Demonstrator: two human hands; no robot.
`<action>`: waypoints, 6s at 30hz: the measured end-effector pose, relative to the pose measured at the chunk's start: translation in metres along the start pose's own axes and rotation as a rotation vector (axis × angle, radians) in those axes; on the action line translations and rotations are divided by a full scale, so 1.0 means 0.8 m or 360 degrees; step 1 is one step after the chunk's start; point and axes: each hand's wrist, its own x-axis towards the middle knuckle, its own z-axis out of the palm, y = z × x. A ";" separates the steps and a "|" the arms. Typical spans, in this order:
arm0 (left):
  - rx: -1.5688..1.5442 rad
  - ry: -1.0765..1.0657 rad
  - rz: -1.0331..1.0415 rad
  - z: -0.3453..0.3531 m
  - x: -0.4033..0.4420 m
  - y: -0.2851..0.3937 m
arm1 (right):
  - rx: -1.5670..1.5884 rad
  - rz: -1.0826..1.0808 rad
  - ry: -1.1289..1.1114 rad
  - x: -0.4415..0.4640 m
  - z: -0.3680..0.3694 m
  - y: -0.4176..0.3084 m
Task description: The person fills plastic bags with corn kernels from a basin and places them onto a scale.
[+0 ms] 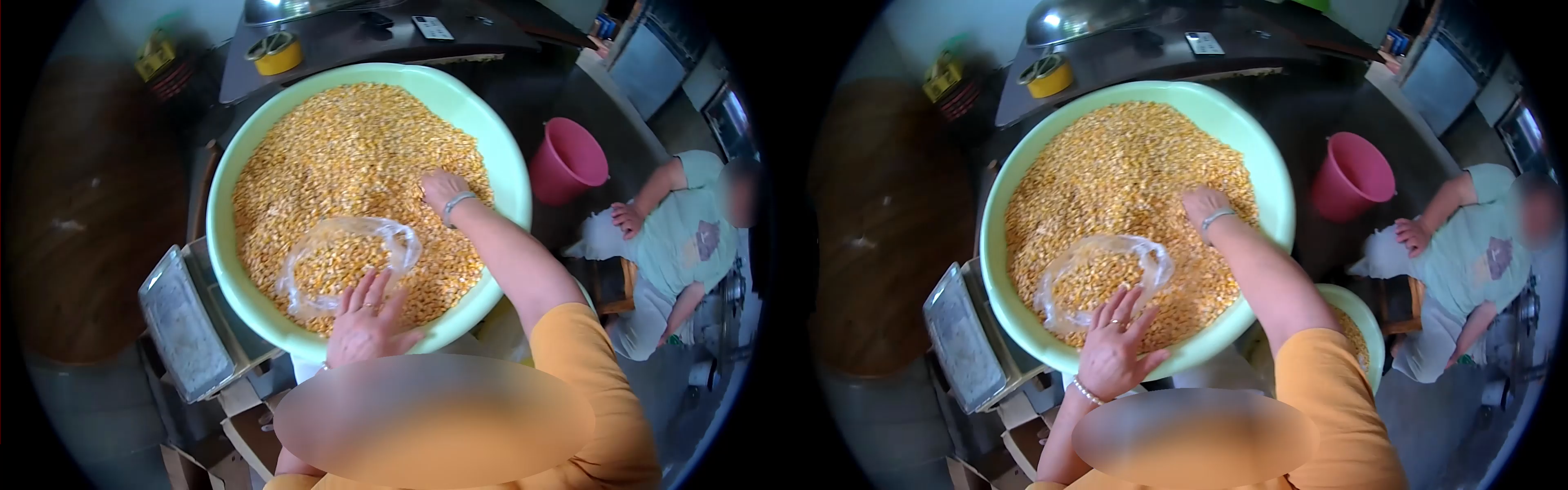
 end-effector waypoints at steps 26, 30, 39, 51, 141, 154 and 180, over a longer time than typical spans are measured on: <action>-0.0135 0.0034 0.0117 0.018 -0.013 -0.016 | 0.0895 -0.0610 -0.0112 -0.079 -0.070 -0.163; -0.0151 0.0001 0.0093 0.018 -0.013 -0.016 | 0.0859 -0.0599 -0.0096 -0.086 -0.081 -0.153; -0.0212 -0.0118 0.0111 0.010 -0.010 -0.011 | 0.0916 -0.0137 0.0409 -0.094 -0.068 -0.108; -0.0201 -0.0069 0.0034 0.011 -0.009 -0.011 | 0.2386 -0.0265 -0.0199 -0.084 -0.042 -0.087; -0.1521 0.1076 -0.0807 -0.036 -0.035 -0.103 | 0.0395 -0.1392 0.0500 -0.133 -0.050 -0.146; -0.0079 0.1042 -0.0876 -0.016 -0.020 -0.102 | 0.0951 -0.0147 0.0478 -0.061 -0.044 -0.074; -0.0165 0.1086 -0.0932 -0.020 -0.024 -0.104 | 0.2333 0.0090 0.0048 -0.059 -0.068 -0.064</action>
